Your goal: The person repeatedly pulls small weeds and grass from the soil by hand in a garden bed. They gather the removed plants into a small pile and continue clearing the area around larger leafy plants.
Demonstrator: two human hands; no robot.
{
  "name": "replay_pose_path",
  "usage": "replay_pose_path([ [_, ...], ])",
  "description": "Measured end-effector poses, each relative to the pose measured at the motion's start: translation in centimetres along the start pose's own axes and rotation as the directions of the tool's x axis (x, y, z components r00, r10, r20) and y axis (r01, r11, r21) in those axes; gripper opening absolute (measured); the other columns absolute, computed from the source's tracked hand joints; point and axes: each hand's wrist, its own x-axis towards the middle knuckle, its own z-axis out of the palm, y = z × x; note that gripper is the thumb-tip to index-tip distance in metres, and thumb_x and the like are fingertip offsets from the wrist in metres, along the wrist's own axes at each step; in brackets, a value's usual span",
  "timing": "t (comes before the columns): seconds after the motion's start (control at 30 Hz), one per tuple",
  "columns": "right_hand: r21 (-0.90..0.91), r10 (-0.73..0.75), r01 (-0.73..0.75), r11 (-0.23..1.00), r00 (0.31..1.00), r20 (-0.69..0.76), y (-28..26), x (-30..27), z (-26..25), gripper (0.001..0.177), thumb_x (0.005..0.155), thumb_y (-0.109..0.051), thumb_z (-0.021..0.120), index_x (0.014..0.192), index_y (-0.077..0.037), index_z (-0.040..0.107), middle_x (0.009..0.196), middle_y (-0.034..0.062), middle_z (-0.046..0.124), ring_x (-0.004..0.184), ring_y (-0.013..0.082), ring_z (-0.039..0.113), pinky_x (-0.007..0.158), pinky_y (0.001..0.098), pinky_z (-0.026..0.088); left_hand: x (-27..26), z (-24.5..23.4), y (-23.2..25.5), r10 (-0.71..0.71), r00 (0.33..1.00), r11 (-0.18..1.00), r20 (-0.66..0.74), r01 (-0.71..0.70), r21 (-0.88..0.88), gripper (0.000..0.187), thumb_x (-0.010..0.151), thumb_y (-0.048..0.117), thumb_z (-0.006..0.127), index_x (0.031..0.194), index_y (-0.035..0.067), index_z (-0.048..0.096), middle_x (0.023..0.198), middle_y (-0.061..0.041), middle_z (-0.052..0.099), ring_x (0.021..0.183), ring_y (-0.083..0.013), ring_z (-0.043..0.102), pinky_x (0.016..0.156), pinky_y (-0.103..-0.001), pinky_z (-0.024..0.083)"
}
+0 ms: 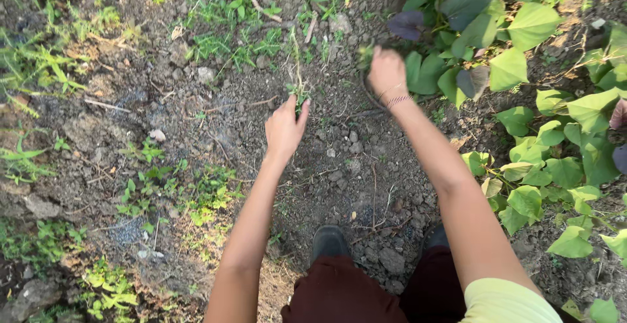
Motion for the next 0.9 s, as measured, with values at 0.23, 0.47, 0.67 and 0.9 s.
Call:
replay_pose_path([
  [0.23,-0.086,0.079,-0.098,0.991,0.976,-0.204,0.5,4.3,-0.8,0.019,0.096,-0.011,0.057,0.112,-0.003,0.063,0.097,0.0117,0.069,0.084,0.0265,0.070,0.071,0.0403,0.057,0.3,0.4,0.4,-0.023,0.999,0.998,0.026,0.021,0.059,0.037,0.105,0.042,0.054,0.099,0.005,0.059,0.088,-0.018,0.072,0.073,-0.0412,0.070,0.062,-0.052,0.054],
  [0.47,-0.479,0.148,-0.312,0.820,0.925,-0.350,7.0,9.1,2.2,0.036,0.090,-0.014,0.058,0.122,0.000,0.068,0.088,0.0107,0.069,0.067,0.0180,0.067,0.047,0.0290,0.054,-0.3,1.1,0.9,-0.041,0.996,0.999,0.082,0.038,0.035,0.038,0.105,0.041,0.053,0.102,0.004,0.060,0.091,-0.018,0.072,0.076,-0.0405,0.071,0.065,-0.052,0.054],
  [0.67,-0.323,0.226,-0.300,0.898,0.942,-0.249,12.3,7.5,3.6,0.021,0.102,-0.014,0.058,0.112,0.000,0.069,0.106,0.0192,0.071,0.091,0.0313,0.072,0.074,0.0412,0.058,-0.5,1.5,0.7,-0.043,0.994,0.998,0.099,0.038,0.057,0.040,0.105,0.041,0.053,0.101,0.003,0.062,0.088,-0.019,0.071,0.074,-0.0391,0.071,0.064,-0.051,0.055],
  [0.9,-0.166,0.316,-0.301,0.939,0.946,0.069,13.8,2.6,3.1,0.021,0.089,-0.010,0.063,0.106,0.000,0.068,0.100,0.0173,0.071,0.090,0.0332,0.072,0.089,0.0515,0.055,-0.3,0.7,0.8,-0.097,0.984,0.995,0.151,0.090,0.050,0.038,0.105,0.042,0.051,0.107,0.005,0.062,0.085,-0.017,0.071,0.067,-0.0330,0.072,0.061,-0.048,0.057],
])
